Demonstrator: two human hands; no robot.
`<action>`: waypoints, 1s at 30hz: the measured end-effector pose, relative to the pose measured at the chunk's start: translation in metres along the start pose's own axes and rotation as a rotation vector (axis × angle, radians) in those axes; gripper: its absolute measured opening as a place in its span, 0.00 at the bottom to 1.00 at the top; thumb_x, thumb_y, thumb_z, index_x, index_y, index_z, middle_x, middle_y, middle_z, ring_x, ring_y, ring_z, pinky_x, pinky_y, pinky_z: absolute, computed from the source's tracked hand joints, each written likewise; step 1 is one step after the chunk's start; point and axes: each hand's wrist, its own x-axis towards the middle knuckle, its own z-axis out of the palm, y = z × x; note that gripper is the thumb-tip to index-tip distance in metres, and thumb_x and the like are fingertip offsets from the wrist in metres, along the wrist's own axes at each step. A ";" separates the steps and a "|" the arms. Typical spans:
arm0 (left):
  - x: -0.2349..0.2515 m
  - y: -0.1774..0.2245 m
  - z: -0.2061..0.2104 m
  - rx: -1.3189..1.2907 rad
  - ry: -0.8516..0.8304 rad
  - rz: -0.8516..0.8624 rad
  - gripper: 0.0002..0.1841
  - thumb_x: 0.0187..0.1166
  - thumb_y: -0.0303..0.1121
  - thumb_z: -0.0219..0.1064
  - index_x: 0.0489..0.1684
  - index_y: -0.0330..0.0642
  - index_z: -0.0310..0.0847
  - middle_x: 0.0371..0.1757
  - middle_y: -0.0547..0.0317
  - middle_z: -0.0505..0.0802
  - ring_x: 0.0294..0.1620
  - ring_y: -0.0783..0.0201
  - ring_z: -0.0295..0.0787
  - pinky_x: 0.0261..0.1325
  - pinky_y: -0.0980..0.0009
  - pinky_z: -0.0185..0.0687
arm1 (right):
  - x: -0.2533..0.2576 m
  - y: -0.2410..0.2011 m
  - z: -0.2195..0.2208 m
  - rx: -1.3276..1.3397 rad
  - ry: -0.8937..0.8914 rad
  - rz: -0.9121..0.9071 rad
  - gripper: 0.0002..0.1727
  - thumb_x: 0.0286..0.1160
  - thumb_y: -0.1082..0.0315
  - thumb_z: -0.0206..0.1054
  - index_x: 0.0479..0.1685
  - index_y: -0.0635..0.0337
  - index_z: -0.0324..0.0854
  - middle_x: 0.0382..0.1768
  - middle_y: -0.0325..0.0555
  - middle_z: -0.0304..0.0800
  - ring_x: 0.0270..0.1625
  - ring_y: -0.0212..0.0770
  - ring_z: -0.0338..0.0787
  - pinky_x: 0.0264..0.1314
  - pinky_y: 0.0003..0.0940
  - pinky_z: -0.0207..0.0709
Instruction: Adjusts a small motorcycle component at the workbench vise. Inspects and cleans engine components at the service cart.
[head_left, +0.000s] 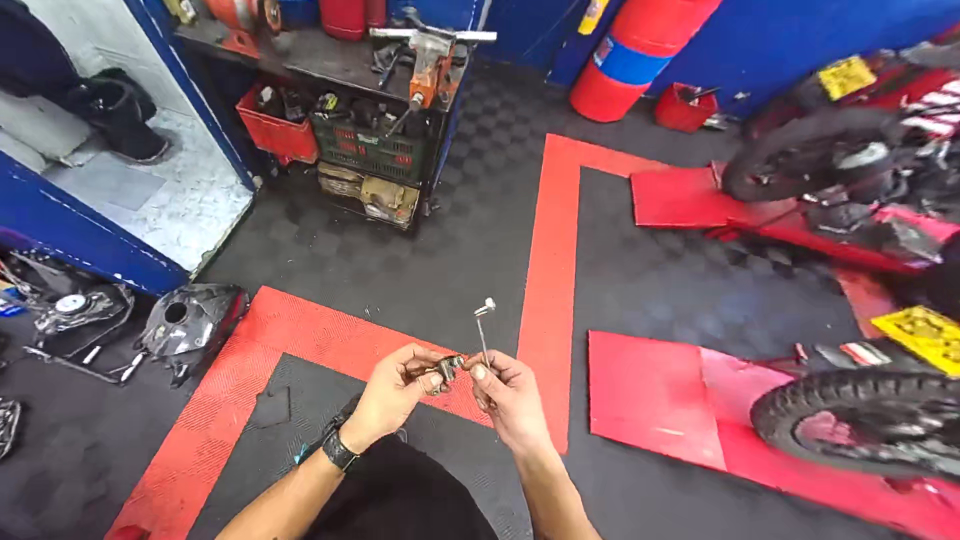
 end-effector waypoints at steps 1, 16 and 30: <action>0.020 -0.002 -0.006 0.094 0.021 0.052 0.14 0.77 0.20 0.68 0.59 0.28 0.81 0.48 0.53 0.96 0.44 0.65 0.96 0.51 0.66 0.94 | 0.022 -0.002 -0.001 -0.020 -0.006 0.033 0.10 0.75 0.60 0.75 0.41 0.58 0.90 0.17 0.32 0.83 0.14 0.22 0.74 0.16 0.18 0.70; 0.436 0.010 -0.133 0.949 -0.262 1.209 0.12 0.88 0.27 0.58 0.65 0.39 0.77 0.61 0.44 0.93 0.65 0.54 0.91 0.69 0.63 0.86 | 0.382 -0.069 -0.046 -0.057 -0.042 0.108 0.08 0.76 0.65 0.74 0.41 0.61 0.90 0.26 0.41 0.93 0.14 0.18 0.73 0.14 0.14 0.61; 0.718 0.036 -0.172 0.330 -0.112 0.439 0.21 0.74 0.30 0.77 0.63 0.29 0.84 0.62 0.49 0.93 0.63 0.62 0.91 0.69 0.63 0.88 | 0.693 -0.076 -0.114 -0.083 -0.194 -0.351 0.10 0.76 0.62 0.76 0.46 0.58 0.93 0.35 0.36 0.95 0.32 0.24 0.88 0.35 0.20 0.83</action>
